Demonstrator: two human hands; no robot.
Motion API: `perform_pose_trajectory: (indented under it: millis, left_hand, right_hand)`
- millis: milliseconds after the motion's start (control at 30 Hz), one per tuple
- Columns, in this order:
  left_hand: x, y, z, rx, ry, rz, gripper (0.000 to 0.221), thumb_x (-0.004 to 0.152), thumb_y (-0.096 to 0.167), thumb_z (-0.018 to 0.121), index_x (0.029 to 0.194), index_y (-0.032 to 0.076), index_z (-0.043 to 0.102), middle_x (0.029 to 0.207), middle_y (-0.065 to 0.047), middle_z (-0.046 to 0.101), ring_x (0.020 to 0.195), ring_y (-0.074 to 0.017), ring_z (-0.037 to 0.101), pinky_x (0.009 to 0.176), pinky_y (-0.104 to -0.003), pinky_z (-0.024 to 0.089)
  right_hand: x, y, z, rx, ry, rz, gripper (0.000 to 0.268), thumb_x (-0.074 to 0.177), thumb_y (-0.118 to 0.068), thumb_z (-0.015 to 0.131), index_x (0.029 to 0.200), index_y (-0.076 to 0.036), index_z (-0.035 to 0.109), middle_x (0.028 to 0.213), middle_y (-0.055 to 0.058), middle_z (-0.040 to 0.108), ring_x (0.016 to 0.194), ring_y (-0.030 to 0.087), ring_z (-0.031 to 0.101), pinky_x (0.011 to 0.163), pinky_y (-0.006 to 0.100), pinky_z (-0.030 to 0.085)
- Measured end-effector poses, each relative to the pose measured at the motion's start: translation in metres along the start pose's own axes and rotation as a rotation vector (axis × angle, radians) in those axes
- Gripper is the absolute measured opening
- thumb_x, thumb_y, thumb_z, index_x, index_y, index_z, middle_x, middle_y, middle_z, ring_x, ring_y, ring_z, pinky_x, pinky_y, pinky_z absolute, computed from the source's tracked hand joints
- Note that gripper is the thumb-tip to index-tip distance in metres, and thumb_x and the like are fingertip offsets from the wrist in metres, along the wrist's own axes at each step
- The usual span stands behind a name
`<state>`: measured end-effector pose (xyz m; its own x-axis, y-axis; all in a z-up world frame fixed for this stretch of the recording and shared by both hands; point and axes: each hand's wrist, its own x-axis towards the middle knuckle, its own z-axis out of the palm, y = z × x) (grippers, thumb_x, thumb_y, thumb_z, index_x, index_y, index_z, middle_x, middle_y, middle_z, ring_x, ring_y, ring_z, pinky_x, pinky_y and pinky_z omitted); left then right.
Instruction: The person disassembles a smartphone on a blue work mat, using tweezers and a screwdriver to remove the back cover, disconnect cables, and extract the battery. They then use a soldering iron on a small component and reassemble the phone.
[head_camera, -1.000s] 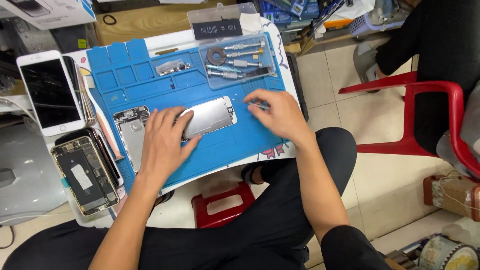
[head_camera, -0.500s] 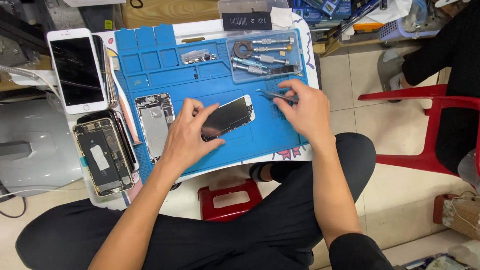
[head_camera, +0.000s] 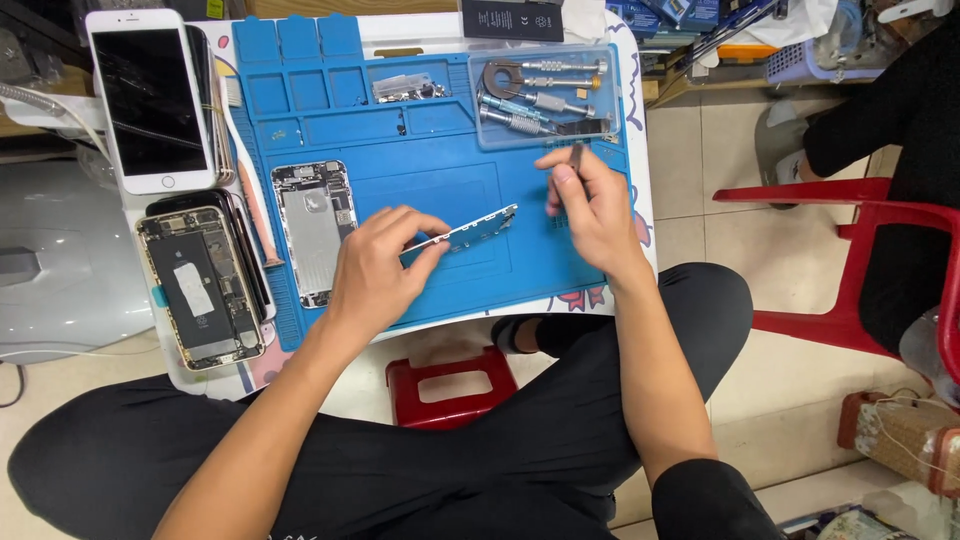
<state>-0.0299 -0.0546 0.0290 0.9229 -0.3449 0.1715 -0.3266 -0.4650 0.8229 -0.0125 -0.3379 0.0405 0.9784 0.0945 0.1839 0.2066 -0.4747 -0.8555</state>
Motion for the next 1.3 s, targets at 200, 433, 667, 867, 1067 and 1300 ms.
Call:
perform_pose_trajectory:
  millis: [200,433,667,867,1067,1300]
  left_hand:
    - [0.003,0.001,-0.014,0.031,0.068,0.038,0.016,0.092,0.003,0.08,0.103,0.015,0.081,0.093,-0.001,0.077,0.087,-0.0244,0.069,0.072,-0.036,0.059]
    - [0.001,-0.002,-0.009,0.024,0.058,0.077,0.014,0.093,0.005,0.081,0.104,0.014,0.082,0.096,-0.003,0.078,0.087,-0.0275,0.074,0.073,-0.039,0.061]
    - [-0.001,-0.005,-0.006,-0.027,0.03,0.078,0.017,0.095,0.0,0.076,0.103,0.013,0.082,0.092,-0.005,0.081,0.084,-0.0304,0.077,0.07,-0.038,0.062]
    - [-0.001,-0.008,-0.007,-0.019,0.005,0.067,0.018,0.095,0.001,0.077,0.105,0.015,0.083,0.092,-0.004,0.082,0.084,-0.029,0.078,0.072,-0.036,0.062]
    - [0.0,-0.008,-0.007,-0.049,0.007,0.059,0.018,0.095,0.0,0.077,0.104,0.014,0.083,0.093,-0.006,0.083,0.085,-0.029,0.079,0.073,-0.036,0.062]
    - [0.0,-0.01,-0.006,-0.071,0.007,0.068,0.018,0.094,0.0,0.078,0.104,0.013,0.083,0.09,-0.006,0.082,0.082,-0.0289,0.078,0.071,-0.035,0.063]
  right_hand:
    - [-0.001,-0.016,0.017,0.012,-0.18,-0.053,0.024,0.087,0.004,0.082,0.109,-0.004,0.079,0.057,0.004,0.051,0.054,0.016,0.048,0.058,0.03,0.048]
    - [-0.004,-0.012,0.025,-0.106,-0.127,-0.133,0.015,0.087,0.004,0.085,0.095,-0.009,0.084,0.061,0.003,0.058,0.051,0.016,0.05,0.053,0.028,0.046]
    - [-0.007,-0.01,0.024,-0.118,-0.132,-0.156,0.014,0.087,0.001,0.086,0.093,-0.012,0.084,0.064,0.001,0.059,0.051,0.015,0.047,0.051,0.028,0.044]
    - [-0.006,-0.015,0.025,-0.119,-0.132,-0.152,0.017,0.085,0.004,0.085,0.092,-0.012,0.084,0.07,0.002,0.066,0.05,0.016,0.047,0.049,0.029,0.044]
    - [-0.005,-0.022,0.026,-0.092,-0.15,-0.145,0.019,0.087,0.006,0.084,0.096,-0.012,0.083,0.072,0.004,0.07,0.049,0.018,0.051,0.047,0.03,0.044]
    - [-0.006,-0.02,0.024,-0.095,-0.157,-0.137,0.019,0.087,0.008,0.083,0.094,-0.009,0.083,0.073,0.007,0.072,0.048,0.019,0.051,0.046,0.03,0.042]
